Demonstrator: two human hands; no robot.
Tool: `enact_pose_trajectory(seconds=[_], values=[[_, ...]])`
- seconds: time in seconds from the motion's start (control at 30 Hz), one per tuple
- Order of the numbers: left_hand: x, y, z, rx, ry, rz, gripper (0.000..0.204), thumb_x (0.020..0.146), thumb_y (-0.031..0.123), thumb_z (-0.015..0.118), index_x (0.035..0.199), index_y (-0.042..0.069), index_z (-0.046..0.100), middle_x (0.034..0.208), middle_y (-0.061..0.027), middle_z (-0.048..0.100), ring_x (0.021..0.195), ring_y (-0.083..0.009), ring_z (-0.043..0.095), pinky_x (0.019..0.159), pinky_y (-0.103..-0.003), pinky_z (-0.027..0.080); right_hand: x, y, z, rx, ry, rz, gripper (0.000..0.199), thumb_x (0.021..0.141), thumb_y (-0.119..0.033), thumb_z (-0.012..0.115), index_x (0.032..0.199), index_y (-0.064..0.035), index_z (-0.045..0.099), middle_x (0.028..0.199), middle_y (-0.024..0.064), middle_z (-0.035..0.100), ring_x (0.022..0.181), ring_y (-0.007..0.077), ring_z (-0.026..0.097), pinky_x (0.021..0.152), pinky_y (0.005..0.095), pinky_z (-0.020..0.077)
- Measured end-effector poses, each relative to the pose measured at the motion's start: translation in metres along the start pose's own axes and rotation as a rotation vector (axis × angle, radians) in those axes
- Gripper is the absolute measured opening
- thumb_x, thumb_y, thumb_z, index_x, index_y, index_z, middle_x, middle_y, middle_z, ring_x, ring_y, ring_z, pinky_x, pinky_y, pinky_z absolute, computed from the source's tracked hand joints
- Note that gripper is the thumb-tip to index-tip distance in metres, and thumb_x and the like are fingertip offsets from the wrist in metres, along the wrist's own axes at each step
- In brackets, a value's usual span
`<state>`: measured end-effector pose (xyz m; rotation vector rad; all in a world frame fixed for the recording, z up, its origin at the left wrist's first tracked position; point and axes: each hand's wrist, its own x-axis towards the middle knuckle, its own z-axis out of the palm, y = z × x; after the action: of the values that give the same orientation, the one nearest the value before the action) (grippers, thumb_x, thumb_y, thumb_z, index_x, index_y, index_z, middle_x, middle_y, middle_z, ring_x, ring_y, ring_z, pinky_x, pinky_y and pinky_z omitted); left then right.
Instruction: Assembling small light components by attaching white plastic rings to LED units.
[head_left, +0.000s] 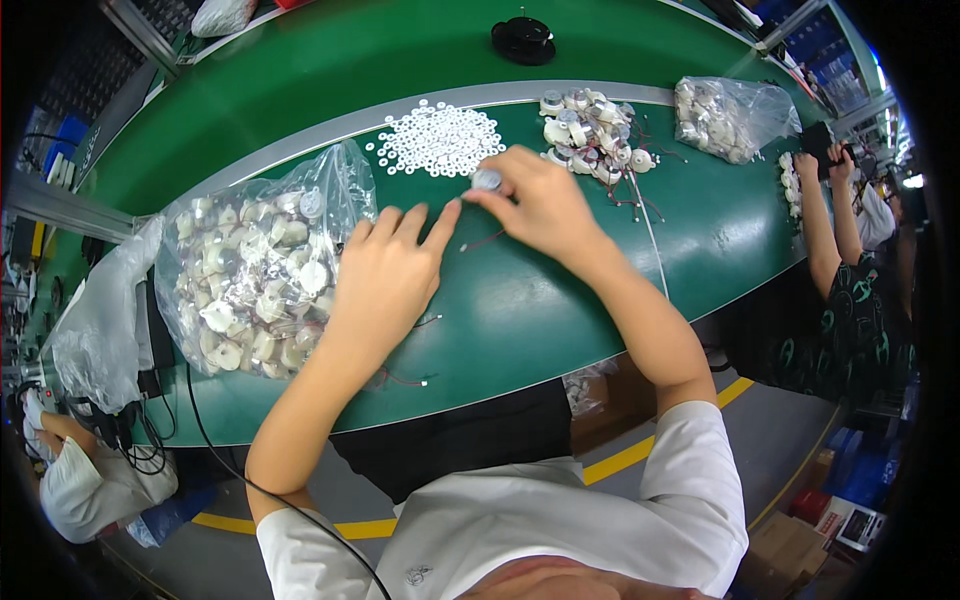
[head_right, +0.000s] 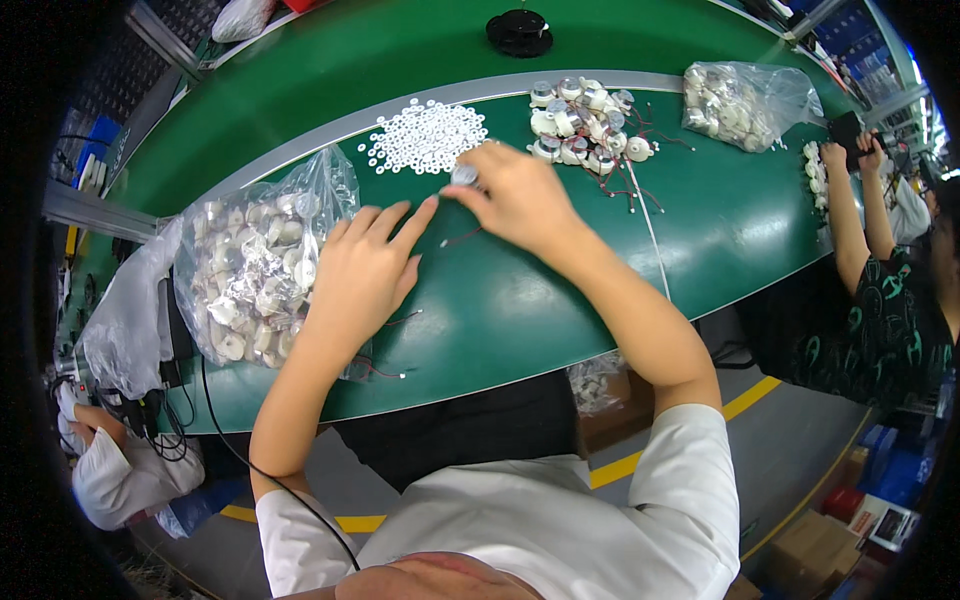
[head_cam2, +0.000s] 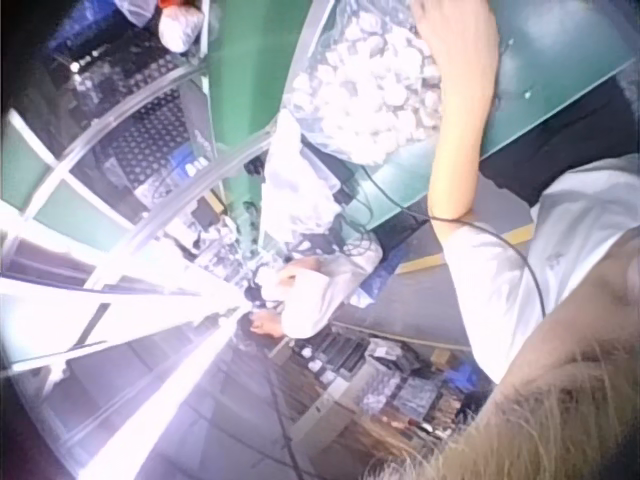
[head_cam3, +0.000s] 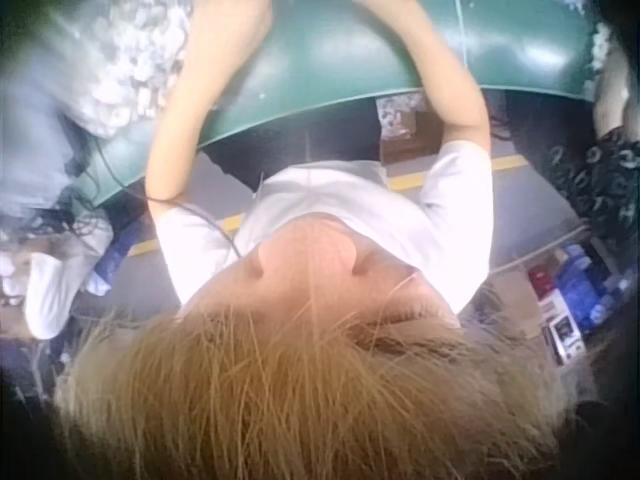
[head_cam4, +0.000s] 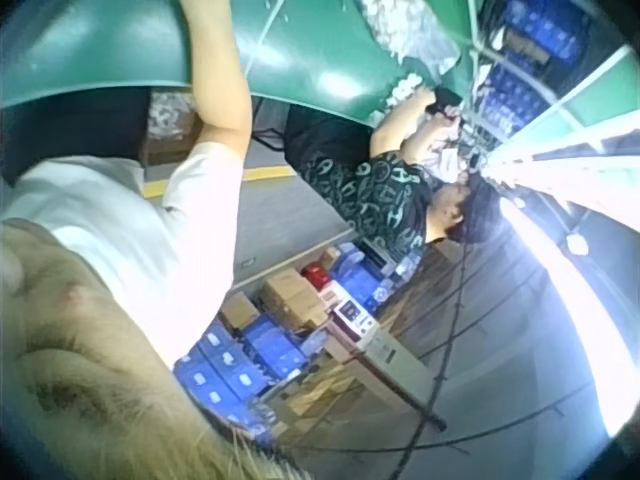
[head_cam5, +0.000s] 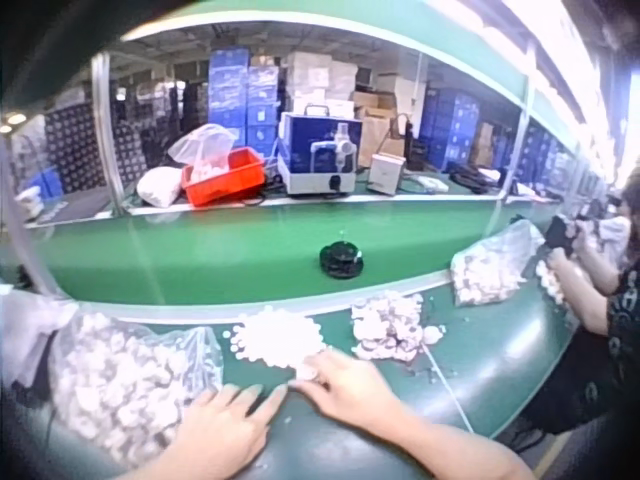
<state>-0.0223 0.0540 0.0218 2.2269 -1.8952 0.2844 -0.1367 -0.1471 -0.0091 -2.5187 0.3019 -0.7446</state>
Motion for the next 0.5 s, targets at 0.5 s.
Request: enact_pose_trajectory(seconds=[0.5], values=[[-0.065,0.001,-0.049,0.077,-0.181,-0.236,0.042,0.078,0.013,0.080,0.117,0.003,0.066,0.104,-0.0125,0.059,0.093,-0.0303,0.062,0.081,-0.042,0.052,0.007,0.072,-0.090,-0.369,0.318,0.379,0.033,0.085,-0.040,0.079,0.100,-0.0111,0.079,0.072,0.0014,0.062,0.064,0.0233,0.062,0.060,0.0365,0.0484]])
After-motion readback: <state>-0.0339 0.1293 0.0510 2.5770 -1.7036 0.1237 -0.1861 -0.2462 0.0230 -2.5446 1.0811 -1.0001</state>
